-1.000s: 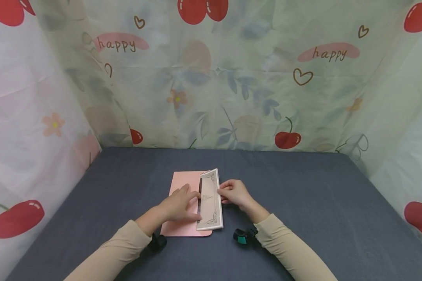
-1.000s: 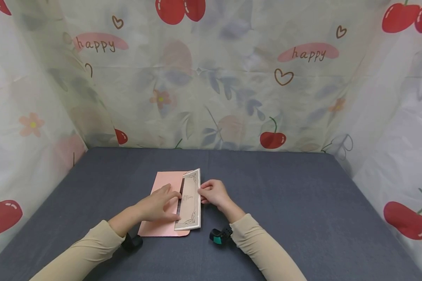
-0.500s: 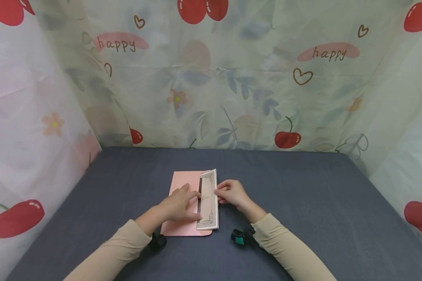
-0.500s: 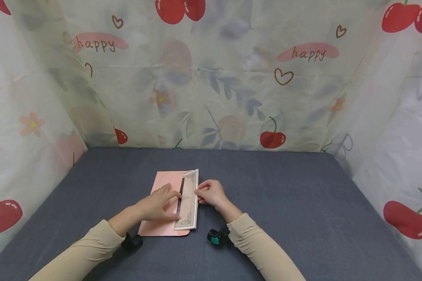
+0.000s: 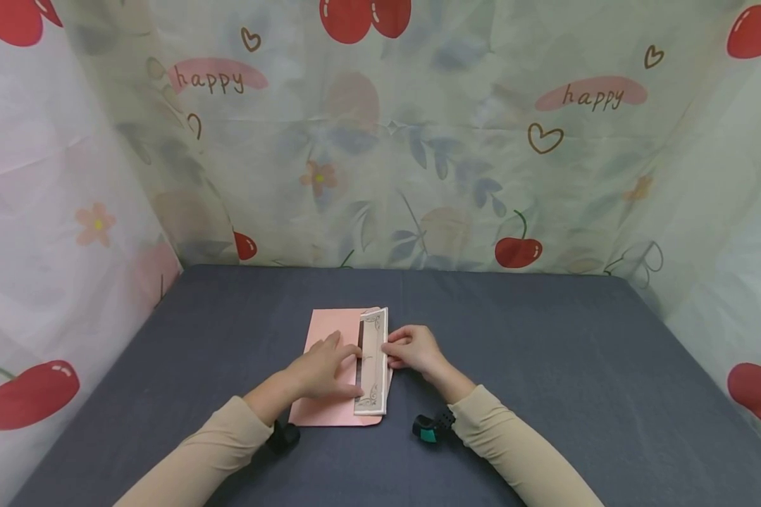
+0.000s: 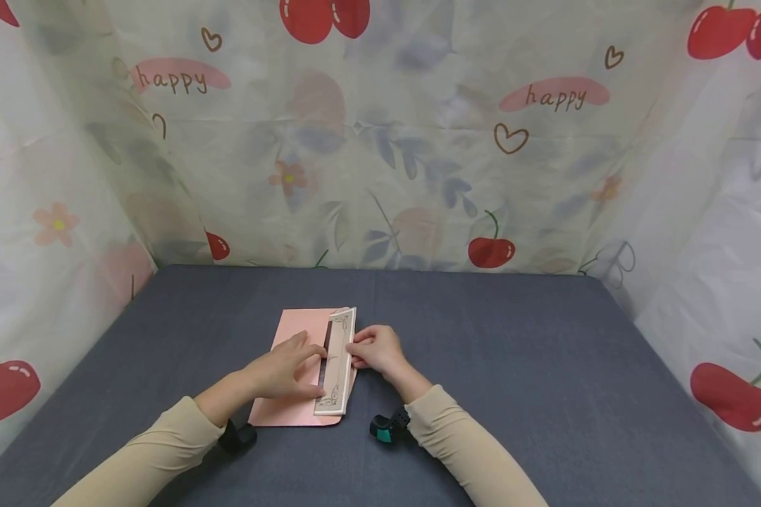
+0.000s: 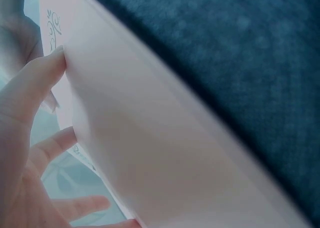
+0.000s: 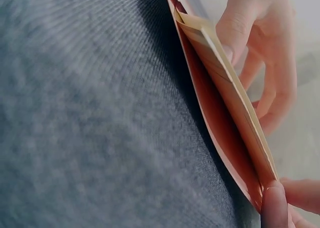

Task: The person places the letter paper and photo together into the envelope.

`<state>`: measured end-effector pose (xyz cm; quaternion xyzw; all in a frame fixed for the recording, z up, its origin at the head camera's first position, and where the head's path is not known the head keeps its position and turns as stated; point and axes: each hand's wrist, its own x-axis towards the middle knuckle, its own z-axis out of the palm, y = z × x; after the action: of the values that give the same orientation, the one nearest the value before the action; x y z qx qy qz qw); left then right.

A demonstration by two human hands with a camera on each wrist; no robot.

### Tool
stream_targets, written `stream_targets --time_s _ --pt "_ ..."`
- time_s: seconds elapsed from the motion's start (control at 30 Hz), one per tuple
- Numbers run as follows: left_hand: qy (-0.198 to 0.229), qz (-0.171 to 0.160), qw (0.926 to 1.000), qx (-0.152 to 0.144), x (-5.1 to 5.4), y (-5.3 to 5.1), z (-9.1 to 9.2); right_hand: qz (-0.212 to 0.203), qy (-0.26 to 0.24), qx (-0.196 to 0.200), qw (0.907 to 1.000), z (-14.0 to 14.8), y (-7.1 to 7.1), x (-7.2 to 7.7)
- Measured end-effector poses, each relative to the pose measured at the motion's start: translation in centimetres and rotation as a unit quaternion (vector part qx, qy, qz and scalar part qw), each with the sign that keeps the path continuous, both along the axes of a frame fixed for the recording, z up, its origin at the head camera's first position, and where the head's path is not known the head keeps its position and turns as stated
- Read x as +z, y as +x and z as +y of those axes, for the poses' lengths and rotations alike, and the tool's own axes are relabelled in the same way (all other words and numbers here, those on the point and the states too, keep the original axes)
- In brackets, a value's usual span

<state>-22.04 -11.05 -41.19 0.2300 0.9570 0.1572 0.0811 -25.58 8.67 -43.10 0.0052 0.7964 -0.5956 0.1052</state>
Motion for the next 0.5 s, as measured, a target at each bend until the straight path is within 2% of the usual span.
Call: stream_targets --time_s 0.5 --pt "0.000 -0.002 1.0000 0.005 0.00 -0.08 0.03 0.018 0.001 0.004 0.9998 -0.30 0.22 0.26"
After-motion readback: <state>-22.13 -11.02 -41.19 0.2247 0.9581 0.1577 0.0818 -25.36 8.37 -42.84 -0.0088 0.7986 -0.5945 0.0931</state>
